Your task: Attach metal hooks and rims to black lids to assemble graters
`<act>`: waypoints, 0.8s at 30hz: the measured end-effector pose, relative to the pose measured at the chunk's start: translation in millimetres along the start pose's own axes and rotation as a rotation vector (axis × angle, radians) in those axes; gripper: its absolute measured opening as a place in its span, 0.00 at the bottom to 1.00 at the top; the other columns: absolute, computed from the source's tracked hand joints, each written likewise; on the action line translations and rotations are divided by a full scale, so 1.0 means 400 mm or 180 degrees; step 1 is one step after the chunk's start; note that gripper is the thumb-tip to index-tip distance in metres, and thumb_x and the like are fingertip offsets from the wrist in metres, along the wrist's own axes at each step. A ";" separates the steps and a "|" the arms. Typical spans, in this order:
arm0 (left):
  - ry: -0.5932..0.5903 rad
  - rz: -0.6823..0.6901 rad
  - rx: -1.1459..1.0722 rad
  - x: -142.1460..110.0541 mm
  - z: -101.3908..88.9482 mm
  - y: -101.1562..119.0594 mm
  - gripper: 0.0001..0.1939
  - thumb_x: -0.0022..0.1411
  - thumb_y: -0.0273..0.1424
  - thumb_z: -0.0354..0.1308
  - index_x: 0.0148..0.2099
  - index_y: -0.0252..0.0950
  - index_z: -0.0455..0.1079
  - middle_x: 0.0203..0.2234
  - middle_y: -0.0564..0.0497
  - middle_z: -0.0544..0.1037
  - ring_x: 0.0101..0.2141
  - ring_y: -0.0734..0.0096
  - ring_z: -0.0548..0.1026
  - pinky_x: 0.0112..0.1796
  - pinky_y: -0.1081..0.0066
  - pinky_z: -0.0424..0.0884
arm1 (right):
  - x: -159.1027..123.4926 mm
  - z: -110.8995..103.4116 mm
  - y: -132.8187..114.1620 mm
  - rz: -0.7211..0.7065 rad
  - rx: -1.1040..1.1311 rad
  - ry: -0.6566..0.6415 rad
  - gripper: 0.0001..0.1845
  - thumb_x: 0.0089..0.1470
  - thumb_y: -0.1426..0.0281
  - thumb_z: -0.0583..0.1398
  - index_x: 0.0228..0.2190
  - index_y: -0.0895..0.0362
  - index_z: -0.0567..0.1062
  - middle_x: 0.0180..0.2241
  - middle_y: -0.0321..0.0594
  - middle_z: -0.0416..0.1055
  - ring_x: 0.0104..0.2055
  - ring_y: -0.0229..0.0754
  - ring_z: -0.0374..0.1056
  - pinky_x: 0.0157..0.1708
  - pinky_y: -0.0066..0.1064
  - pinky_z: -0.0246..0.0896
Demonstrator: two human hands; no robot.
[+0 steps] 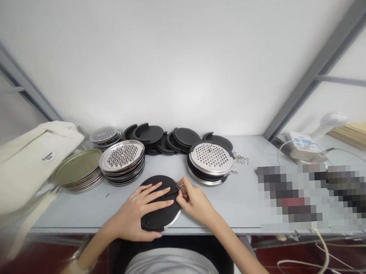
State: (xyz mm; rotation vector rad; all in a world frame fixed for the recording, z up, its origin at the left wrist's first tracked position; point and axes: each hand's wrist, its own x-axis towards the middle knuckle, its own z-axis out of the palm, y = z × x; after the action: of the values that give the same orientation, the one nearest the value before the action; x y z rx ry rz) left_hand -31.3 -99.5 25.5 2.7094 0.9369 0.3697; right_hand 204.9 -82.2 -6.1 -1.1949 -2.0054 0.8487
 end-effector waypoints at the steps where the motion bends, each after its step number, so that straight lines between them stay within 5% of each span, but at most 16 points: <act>1: 0.0001 0.0004 -0.0001 0.000 0.000 0.000 0.40 0.50 0.43 0.65 0.64 0.53 0.58 0.65 0.56 0.56 0.64 0.49 0.52 0.61 0.50 0.49 | 0.000 0.000 -0.001 -0.0012 -0.0004 0.0004 0.07 0.60 0.71 0.50 0.41 0.55 0.62 0.19 0.26 0.55 0.20 0.36 0.57 0.23 0.27 0.50; 24: 0.0036 0.0021 0.0008 0.001 0.002 0.002 0.39 0.51 0.46 0.64 0.64 0.52 0.57 0.65 0.54 0.57 0.64 0.49 0.53 0.61 0.51 0.49 | -0.004 -0.002 -0.001 -0.0079 -0.0272 0.0024 0.09 0.58 0.73 0.51 0.42 0.55 0.62 0.22 0.29 0.61 0.22 0.37 0.61 0.25 0.27 0.54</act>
State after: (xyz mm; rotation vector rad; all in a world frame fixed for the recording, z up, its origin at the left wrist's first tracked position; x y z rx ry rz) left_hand -30.4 -100.0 25.0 2.7161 0.9326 0.3859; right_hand 205.8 -83.7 -5.7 -1.2161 -2.0644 0.7519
